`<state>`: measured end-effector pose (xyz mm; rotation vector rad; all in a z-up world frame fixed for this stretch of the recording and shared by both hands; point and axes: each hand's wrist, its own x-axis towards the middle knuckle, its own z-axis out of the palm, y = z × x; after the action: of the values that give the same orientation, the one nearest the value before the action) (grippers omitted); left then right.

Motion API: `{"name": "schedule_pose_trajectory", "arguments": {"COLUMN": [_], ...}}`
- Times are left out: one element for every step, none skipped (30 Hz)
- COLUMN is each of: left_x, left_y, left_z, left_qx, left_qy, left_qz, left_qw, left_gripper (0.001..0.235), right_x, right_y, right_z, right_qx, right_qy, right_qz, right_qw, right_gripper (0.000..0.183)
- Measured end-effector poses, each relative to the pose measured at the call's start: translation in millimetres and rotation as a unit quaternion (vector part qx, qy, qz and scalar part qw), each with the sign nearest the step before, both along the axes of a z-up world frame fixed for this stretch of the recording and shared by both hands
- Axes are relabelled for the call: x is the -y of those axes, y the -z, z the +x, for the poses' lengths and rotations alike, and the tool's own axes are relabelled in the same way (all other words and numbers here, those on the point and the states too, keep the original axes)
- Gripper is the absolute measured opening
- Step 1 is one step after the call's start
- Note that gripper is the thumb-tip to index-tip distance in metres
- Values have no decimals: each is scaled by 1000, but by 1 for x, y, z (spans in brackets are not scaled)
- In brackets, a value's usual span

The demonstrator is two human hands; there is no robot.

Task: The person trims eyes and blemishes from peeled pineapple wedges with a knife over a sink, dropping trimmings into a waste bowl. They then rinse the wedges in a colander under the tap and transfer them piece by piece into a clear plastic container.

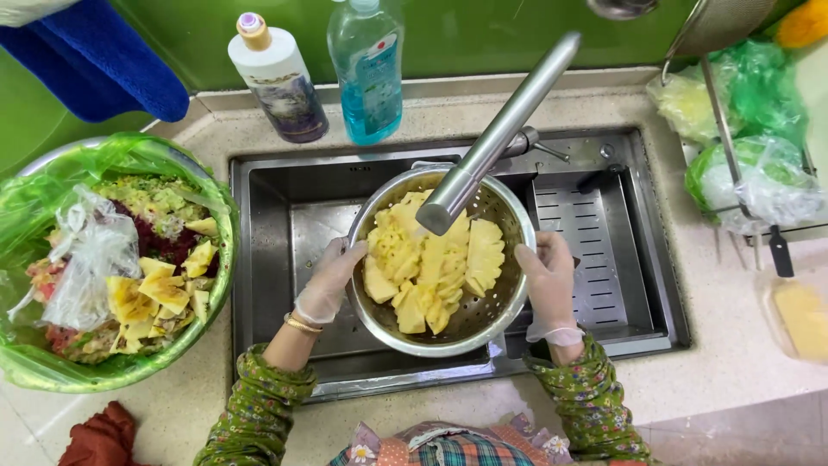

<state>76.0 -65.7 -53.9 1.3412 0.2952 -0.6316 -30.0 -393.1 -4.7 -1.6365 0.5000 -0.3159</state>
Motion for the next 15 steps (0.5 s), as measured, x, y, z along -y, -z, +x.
{"name": "schedule_pose_trajectory", "arguments": {"left_x": [5,9,14,18,21,23,23,23,21,18,14,9,4,-1,-8], "left_y": [-19,-37,-56,-69,-82,-94,-102,-111,-119,-126,-132,-138,-140,-141,-144], "left_z": [-3,-6,-5,-5,-7,-10,-12,-14,-16,-17,-21,-25,-24,-24,-24], "left_qx": [2,19,39,45,63,82,83,119,157,160,191,223,227,255,282], "left_qy": [2,-7,-16,-16,-17,-18,-19,-16,-12,-13,-3,6,4,-9,-25], "left_qz": [-1,-12,-25,-27,18,62,62,32,2,3,-6,-14,-13,10,35], "left_qw": [1000,1000,999,999,998,995,994,992,988,987,981,975,974,967,958], "left_gripper": [48,45,41,41,40,40,40,39,37,37,34,32,32,31,31], "right_x": [9,18,28,27,25,22,12,1,-10,-16,-22,-29,-33,-37,-43], "right_y": [18,36,53,71,89,107,115,123,131,139,146,154,132,109,87], "right_z": [-9,-16,-19,-22,-28,-34,-36,-37,-37,-32,-31,-29,-24,-20,-14], "right_qx": [2,10,21,27,3,-22,-21,-54,-85,-82,-72,-63,-59,-14,31], "right_qy": [2,20,37,37,39,41,40,38,36,34,23,11,8,19,27], "right_qz": [-1,26,52,50,39,27,27,57,88,90,105,120,121,101,83], "right_qw": [1000,999,998,998,998,999,999,996,992,992,992,991,991,995,996], "right_gripper": [18,18,17,17,18,19,19,20,21,21,21,22,22,20,19]}}
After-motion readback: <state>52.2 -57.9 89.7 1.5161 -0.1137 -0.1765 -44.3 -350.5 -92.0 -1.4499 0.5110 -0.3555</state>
